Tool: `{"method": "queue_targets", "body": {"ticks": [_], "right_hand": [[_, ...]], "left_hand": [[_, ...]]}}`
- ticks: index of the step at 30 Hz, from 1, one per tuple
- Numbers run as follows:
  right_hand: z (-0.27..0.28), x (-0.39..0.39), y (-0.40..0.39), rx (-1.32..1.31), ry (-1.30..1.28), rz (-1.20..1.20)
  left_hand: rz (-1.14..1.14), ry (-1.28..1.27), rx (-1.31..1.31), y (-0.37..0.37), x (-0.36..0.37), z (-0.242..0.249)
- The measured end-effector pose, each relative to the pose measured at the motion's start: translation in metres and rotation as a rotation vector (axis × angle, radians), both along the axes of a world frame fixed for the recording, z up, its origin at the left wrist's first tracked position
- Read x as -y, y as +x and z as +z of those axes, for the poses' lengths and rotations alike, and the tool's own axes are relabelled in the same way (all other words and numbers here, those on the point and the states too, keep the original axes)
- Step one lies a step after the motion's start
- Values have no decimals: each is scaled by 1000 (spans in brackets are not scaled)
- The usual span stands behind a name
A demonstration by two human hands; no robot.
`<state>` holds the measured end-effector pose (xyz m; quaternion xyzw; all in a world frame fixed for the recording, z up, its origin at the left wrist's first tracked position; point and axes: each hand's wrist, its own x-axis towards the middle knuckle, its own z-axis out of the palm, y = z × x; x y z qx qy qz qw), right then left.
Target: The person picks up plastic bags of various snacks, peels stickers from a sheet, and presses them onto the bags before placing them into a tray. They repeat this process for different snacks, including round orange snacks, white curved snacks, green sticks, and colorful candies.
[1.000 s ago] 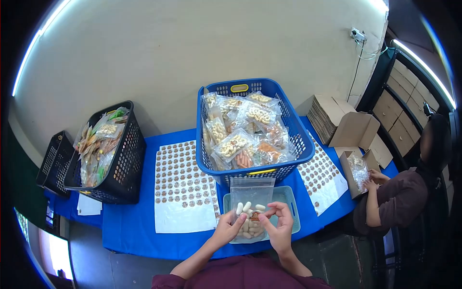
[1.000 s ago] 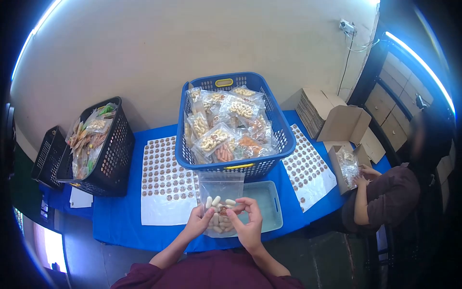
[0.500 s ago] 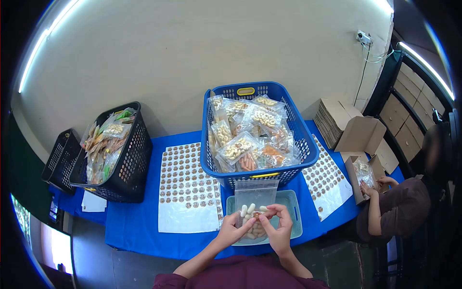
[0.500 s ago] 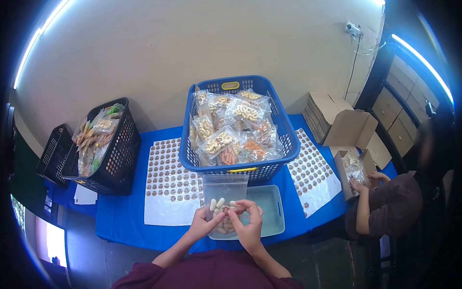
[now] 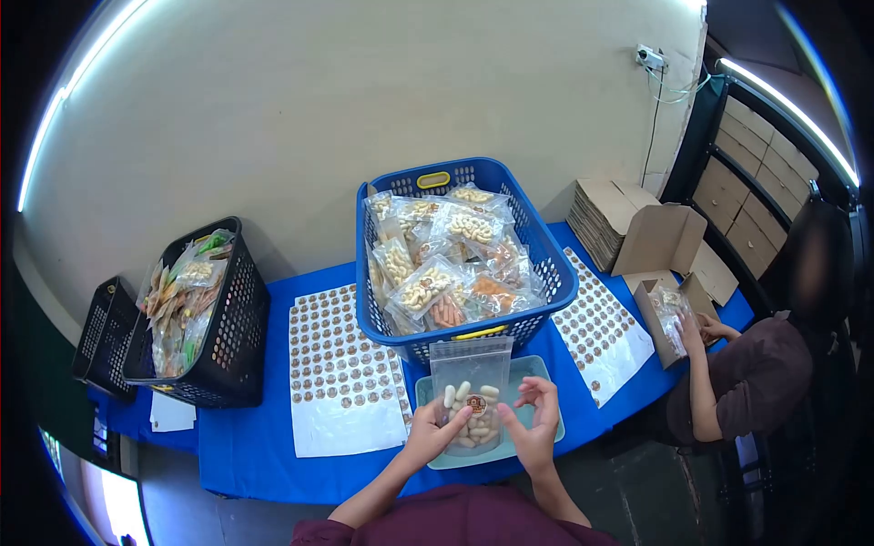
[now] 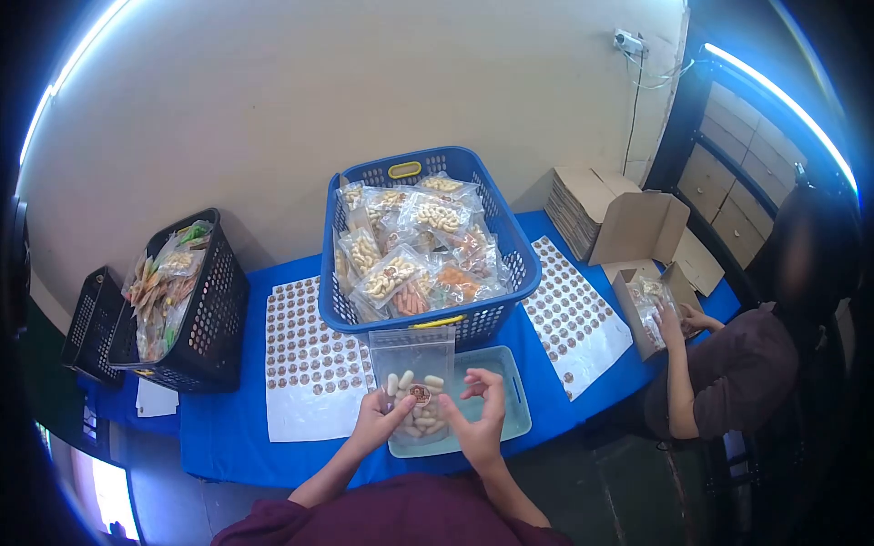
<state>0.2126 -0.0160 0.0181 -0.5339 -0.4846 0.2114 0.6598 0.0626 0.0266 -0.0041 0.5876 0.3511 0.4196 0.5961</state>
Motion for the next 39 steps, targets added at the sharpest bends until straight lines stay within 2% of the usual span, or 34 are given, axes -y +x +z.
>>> {"method": "queue_targets", "body": {"ticks": [2, 3, 6, 10, 12, 15, 18, 19, 26, 32, 36, 39], "right_hand": [[-1, 0, 0, -213, -22, 128], [-4, -1, 2, -119, -44, 128], [-17, -1, 0, -151, -131, 193], [-15, 3, 1, -352, -158, 169], [-21, 2, 1, -356, -151, 133], [-20, 0, 1, -360, -176, 131], [-21, -1, -4, -378, -203, 180], [-23, -1, -8, -393, -203, 200], [-30, -1, -22, -486, -298, 427], [-20, -6, -32, -446, -281, 560], [-24, -12, -30, -419, -278, 601], [-25, -15, -27, -440, -259, 606]], "left_hand": [[-47, 3, -17, -1, 1, -4], [-70, 26, -12, 2, 2, -9], [-111, 38, -63, 3, 7, -8], [-145, -18, -32, 11, 13, -12], [-156, -103, -33, 13, 15, -14], [-151, -249, 194, 17, 21, -5], [-59, -182, 79, 17, 19, -16], [18, -75, 60, 19, 17, -19], [128, -80, 75, 2, 9, -28], [254, -74, 93, -9, 4, -35], [156, -176, 156, -17, 5, -23], [63, -18, 67, -23, 3, -22]]}}
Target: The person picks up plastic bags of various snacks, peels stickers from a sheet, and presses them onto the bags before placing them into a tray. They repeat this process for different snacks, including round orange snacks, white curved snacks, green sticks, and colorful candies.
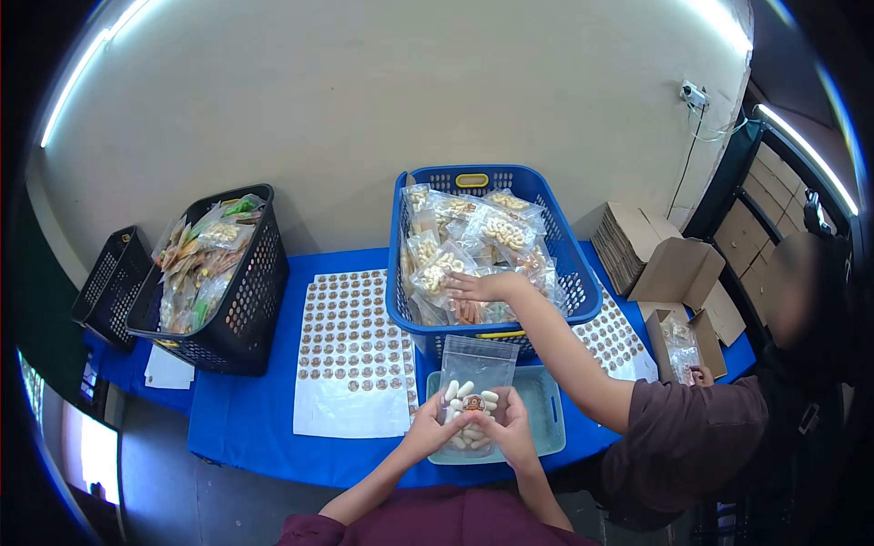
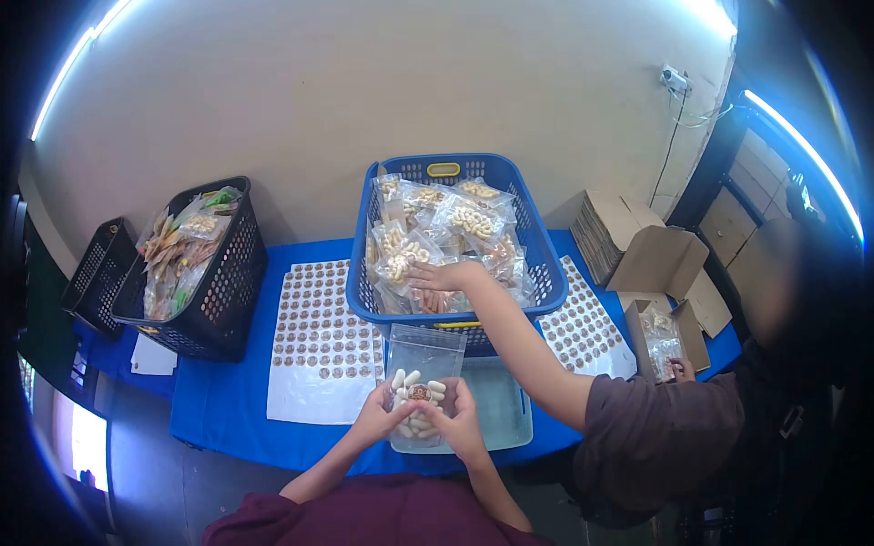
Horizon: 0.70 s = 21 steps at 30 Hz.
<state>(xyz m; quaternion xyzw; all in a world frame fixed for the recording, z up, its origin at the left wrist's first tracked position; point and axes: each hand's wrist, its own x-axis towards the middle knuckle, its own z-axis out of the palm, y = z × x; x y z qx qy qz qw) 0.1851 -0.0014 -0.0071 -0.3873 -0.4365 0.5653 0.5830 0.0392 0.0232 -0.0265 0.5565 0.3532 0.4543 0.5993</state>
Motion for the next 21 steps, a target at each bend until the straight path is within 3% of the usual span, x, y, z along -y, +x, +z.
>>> {"method": "queue_targets", "body": {"ticks": [3, 14, 21], "right_hand": [[-4, -1, 4, 6, 36, -23], [13, -27, -6, -62, 17, -5], [3, -38, -33, 52, 86, -226]], "left_hand": [[-106, -27, 26, -2, -2, 15], [-68, -64, 41, -19, -20, 28], [57, -4, -98, -19, -21, 35]]}}
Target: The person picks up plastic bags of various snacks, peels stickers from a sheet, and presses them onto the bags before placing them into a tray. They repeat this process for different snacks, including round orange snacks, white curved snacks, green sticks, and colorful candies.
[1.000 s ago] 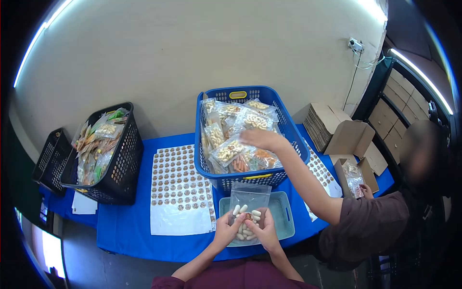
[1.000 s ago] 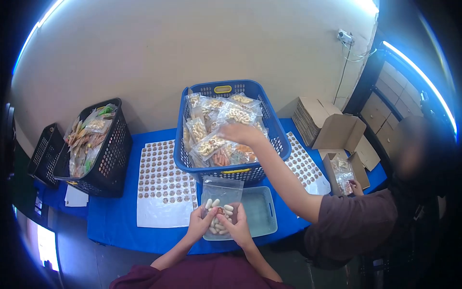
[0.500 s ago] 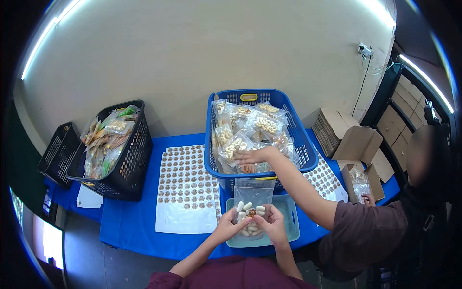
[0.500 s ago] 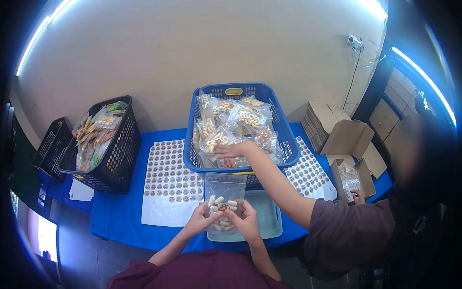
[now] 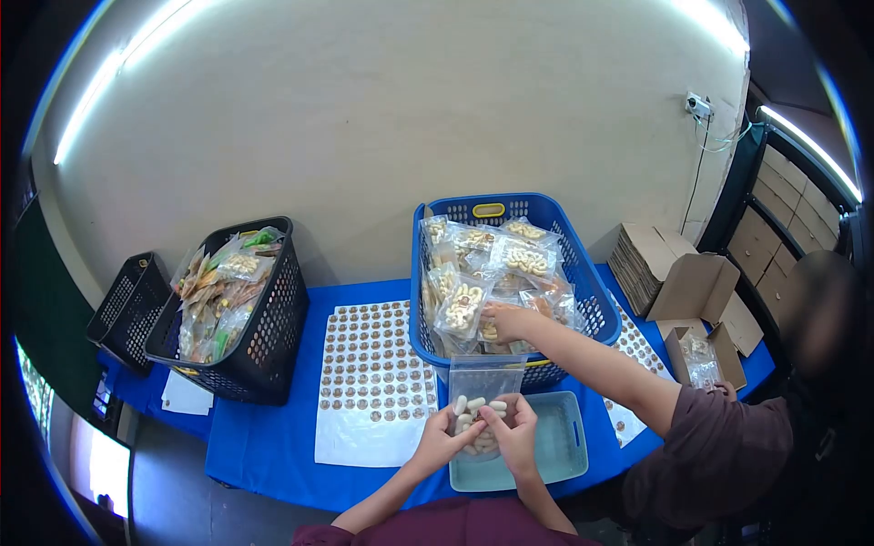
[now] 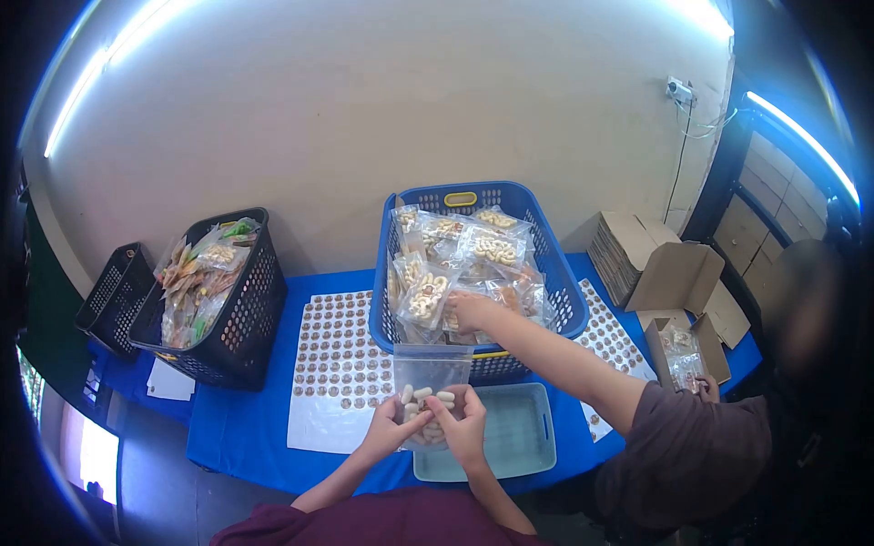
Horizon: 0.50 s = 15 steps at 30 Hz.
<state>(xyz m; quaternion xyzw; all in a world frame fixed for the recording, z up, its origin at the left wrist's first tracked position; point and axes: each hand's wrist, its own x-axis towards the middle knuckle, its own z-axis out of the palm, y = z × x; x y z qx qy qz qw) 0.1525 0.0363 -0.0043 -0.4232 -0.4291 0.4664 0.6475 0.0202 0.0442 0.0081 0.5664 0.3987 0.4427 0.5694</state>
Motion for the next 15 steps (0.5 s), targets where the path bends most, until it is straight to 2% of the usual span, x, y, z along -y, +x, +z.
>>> {"method": "queue_targets", "body": {"ticks": [2, 5, 8, 11, 14, 15], "right_hand": [[3, 0, 0, 29, -2, -58], [-1, 1, 0, 37, 11, -125], [-1, 2, 1, -21, -19, -127], [-7, -4, 6, -76, -25, -68], [-2, -4, 3, 36, 59, -62], [0, -4, 1, 49, 53, -62]], "left_hand": [[-4, -12, 76, 2, -1, -7], [-2, 32, 12, 3, -6, -39], [-65, -27, -132, -2, -8, -36], [-29, 11, -66, 1, -3, -21], [58, -21, 231, 7, -5, -20], [68, -26, 226, 7, -6, -19]]}}
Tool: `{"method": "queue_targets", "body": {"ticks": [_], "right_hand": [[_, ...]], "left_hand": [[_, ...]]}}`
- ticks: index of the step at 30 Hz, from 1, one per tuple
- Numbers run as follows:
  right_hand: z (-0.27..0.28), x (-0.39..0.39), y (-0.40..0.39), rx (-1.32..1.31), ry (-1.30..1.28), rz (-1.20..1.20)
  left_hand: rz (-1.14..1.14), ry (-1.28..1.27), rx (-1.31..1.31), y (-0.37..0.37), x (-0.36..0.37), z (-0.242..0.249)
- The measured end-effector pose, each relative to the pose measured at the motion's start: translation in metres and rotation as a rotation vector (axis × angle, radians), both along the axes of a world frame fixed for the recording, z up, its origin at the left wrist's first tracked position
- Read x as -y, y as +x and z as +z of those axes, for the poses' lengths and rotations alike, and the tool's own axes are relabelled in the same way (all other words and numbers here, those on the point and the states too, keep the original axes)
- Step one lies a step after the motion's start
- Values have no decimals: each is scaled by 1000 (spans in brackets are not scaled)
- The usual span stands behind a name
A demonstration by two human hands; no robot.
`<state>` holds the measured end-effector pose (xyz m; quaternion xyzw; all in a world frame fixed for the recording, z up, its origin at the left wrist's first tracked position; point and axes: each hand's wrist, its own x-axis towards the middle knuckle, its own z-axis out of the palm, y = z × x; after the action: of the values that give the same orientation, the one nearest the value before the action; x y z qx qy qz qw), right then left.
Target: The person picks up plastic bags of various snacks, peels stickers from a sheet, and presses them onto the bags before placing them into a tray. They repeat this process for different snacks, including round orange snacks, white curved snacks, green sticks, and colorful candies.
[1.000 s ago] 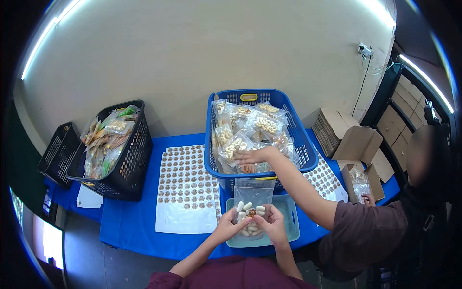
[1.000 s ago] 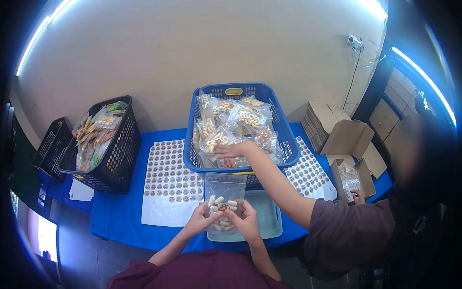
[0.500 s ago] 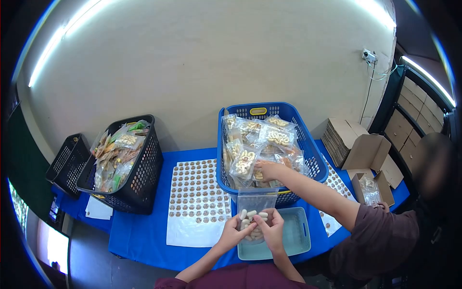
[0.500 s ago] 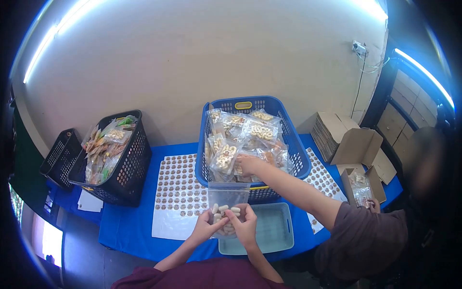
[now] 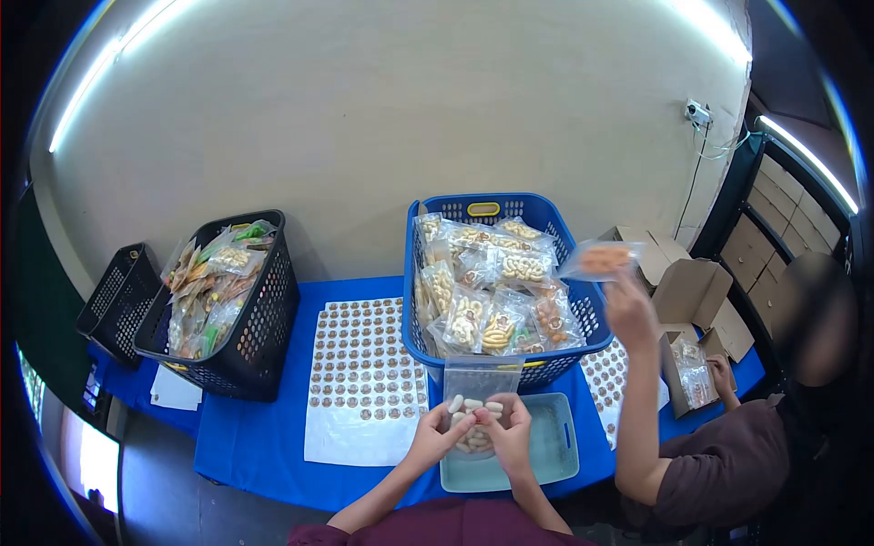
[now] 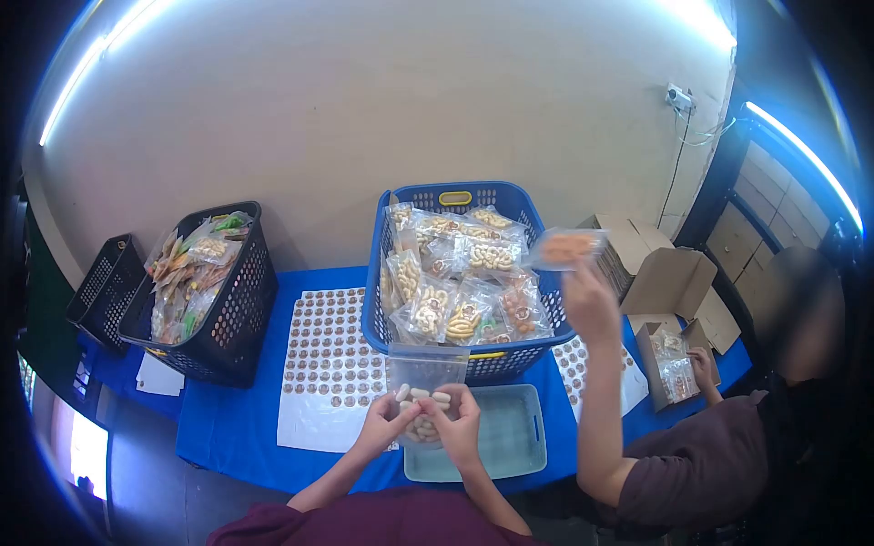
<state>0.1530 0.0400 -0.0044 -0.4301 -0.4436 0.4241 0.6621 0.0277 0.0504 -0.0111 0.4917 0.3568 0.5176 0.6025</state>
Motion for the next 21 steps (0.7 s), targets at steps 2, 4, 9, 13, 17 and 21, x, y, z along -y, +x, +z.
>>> {"method": "queue_targets", "body": {"ticks": [2, 4, 9, 13, 17, 21], "right_hand": [[3, 2, -5, 25, -15, -3], [2, 4, -4, 33, -6, -20], [3, 19, -1, -20, -18, -37], [-6, 27, 5, -62, -13, -45], [-6, 41, 15, -60, 55, -31], [-8, 59, 23, -52, -37, -145]], "left_hand": [[17, -16, -10, -1, -1, -1], [0, 28, -47, -1, -1, -6], [-97, 169, -194, -8, 1, -16], [-160, 135, -156, -3, 8, -2], [-179, 31, -139, 8, 15, -9], [-292, 56, -131, 20, 20, -22]]}}
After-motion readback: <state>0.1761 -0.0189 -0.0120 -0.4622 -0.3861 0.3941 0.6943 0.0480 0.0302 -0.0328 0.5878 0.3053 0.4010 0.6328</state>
